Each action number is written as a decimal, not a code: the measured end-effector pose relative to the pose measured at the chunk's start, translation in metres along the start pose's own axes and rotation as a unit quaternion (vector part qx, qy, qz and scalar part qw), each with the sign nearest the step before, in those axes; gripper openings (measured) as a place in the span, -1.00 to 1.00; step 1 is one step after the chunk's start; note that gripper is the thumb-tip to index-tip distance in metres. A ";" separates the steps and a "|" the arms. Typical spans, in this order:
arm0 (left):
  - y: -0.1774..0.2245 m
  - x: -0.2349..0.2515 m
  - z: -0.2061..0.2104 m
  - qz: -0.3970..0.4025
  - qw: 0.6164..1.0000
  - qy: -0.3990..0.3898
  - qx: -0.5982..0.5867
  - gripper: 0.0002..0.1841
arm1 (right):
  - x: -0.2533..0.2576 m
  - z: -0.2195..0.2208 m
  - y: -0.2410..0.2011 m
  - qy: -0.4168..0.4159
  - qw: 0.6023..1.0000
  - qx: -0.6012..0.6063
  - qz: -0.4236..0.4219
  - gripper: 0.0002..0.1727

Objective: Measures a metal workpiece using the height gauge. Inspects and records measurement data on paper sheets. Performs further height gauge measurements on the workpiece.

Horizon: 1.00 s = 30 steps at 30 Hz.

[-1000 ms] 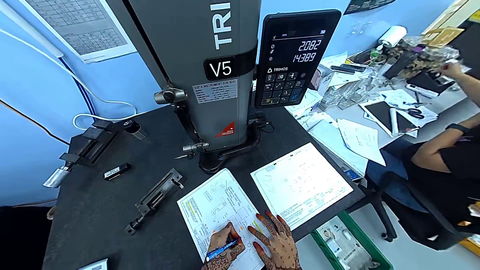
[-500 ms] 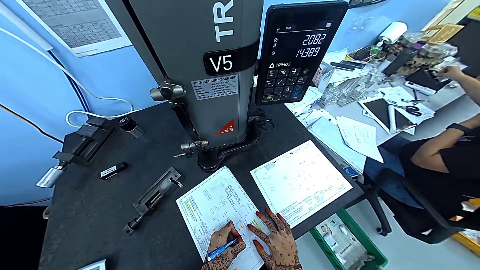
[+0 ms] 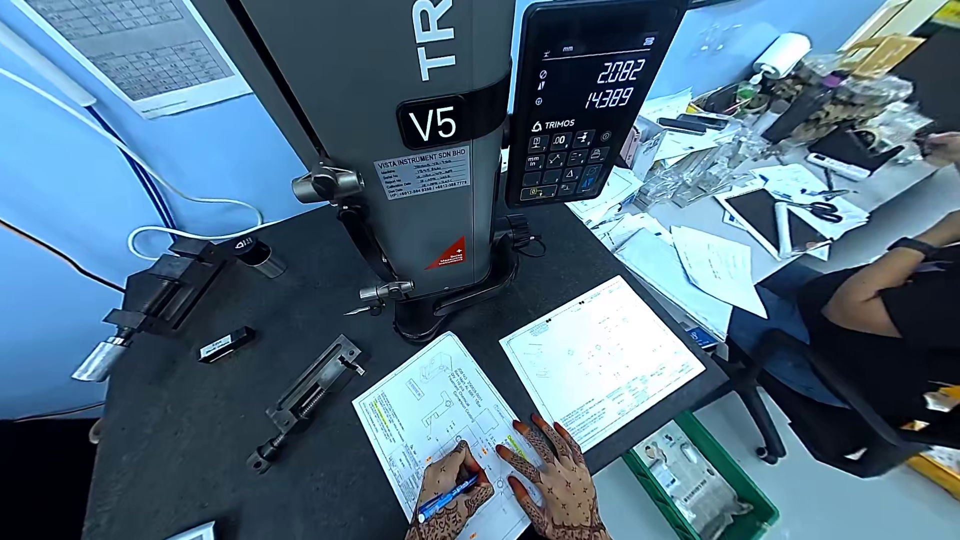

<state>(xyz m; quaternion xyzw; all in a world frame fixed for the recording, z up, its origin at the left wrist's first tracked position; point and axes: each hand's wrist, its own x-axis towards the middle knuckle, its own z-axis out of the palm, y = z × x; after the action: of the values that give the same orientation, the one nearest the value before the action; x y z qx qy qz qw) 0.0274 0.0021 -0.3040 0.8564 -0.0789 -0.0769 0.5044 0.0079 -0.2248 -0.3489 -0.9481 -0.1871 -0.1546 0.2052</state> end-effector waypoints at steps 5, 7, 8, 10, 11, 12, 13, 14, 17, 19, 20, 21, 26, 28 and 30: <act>-0.003 0.000 0.001 0.011 1.000 0.002 -0.012 -0.73 | 0.000 0.001 0.001 -0.001 1.000 -0.007 -0.002 -0.56; -0.002 0.000 0.000 0.011 1.000 -0.005 -0.021 -0.75 | 0.001 0.000 0.000 -0.002 1.000 -0.011 -0.001 -0.55; -0.002 0.000 0.000 0.006 1.000 -0.009 -0.025 -0.75 | 0.001 0.000 0.000 -0.003 1.000 -0.014 -0.001 -0.55; 0.000 0.000 -0.001 -0.005 1.000 -0.015 -0.023 -0.74 | 0.000 0.000 0.000 -0.002 1.000 -0.010 -0.001 -0.55; 0.000 0.000 -0.002 -0.005 1.000 -0.017 -0.022 -0.74 | 0.000 0.000 0.000 -0.002 1.000 -0.007 -0.001 -0.56; -0.001 0.000 -0.002 -0.003 1.000 -0.019 -0.023 -0.73 | 0.000 0.000 0.000 0.000 1.000 -0.006 -0.001 -0.56; -0.001 0.000 -0.002 -0.002 1.000 -0.021 -0.023 -0.73 | 0.000 0.000 0.000 0.000 1.000 -0.006 -0.001 -0.56; -0.001 0.000 -0.002 -0.002 1.000 -0.020 -0.023 -0.73 | 0.000 0.000 0.000 0.001 1.000 -0.008 -0.001 -0.56; 0.000 -0.001 -0.001 0.003 1.000 -0.011 -0.014 -0.75 | 0.000 0.000 0.000 0.005 1.000 -0.003 0.000 -0.56; -0.001 -0.001 -0.001 0.015 1.000 -0.014 -0.020 -0.75 | 0.000 0.001 0.000 0.004 1.000 -0.004 0.001 -0.56; -0.001 0.000 -0.001 0.015 0.999 -0.017 -0.022 -0.75 | 0.000 0.001 0.001 0.005 1.000 -0.005 0.001 -0.56; -0.002 0.000 -0.001 0.016 0.999 -0.019 -0.024 -0.75 | 0.000 0.002 0.001 0.007 1.000 -0.006 0.000 -0.56; -0.006 -0.001 0.000 0.036 0.999 -0.015 -0.014 -0.72 | 0.000 0.001 0.001 0.001 1.000 -0.004 0.001 -0.55; -0.005 -0.001 0.000 0.027 0.999 -0.022 -0.018 -0.73 | 0.000 0.001 0.001 -0.001 1.000 -0.005 0.001 -0.55; -0.006 -0.001 0.000 0.029 0.999 -0.024 -0.024 -0.73 | -0.001 0.001 0.001 -0.003 1.000 -0.009 0.000 -0.55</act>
<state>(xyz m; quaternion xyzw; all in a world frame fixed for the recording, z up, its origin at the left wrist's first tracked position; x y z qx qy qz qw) 0.0267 0.0052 -0.3088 0.8396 -0.1141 -0.0840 0.5244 0.0082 -0.2254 -0.3508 -0.9504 -0.1864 -0.1538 0.1958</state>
